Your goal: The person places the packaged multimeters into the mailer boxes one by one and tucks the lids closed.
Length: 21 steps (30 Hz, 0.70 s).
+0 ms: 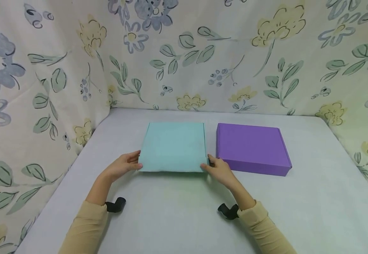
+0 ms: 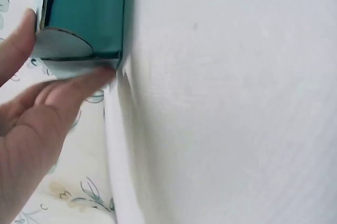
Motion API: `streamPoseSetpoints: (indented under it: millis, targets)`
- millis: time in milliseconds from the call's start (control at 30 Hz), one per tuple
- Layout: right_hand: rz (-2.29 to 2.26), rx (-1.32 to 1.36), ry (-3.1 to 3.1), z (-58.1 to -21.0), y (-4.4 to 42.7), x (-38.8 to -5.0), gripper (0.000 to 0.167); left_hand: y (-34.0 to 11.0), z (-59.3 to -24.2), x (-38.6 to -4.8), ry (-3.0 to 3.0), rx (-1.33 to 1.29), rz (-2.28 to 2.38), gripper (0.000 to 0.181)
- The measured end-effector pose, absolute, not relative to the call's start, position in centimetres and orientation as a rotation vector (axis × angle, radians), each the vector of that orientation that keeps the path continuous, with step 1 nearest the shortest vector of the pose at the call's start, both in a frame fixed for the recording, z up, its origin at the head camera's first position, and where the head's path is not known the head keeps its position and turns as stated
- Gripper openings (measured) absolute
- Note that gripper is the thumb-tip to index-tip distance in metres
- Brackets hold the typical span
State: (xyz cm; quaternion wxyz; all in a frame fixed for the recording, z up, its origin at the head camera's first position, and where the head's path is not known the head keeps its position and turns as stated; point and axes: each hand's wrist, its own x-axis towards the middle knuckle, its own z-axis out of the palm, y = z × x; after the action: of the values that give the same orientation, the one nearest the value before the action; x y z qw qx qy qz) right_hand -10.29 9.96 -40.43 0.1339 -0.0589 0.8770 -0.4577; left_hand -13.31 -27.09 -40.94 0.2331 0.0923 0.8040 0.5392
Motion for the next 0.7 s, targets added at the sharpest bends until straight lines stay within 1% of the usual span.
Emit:
streamPoseSetpoints:
  millis: [333,500,700]
  targets:
    - [-1.309,-0.173,2.600,-40.6,9.2,-10.6,0.061,-27.3,-41.6,-14.2,2.224,0.329,1.449,0.073]
    - [-1.304,-0.136,2.622,-40.2,8.9,-10.6,0.058,-27.3,-41.4,-14.1,2.223,0.330,1.418,0.071]
    - [-1.315,-0.069,2.612,-39.6,8.6,-10.6,0.054,-27.1,-40.8,-14.2,2.182,0.400,1.367,0.070]
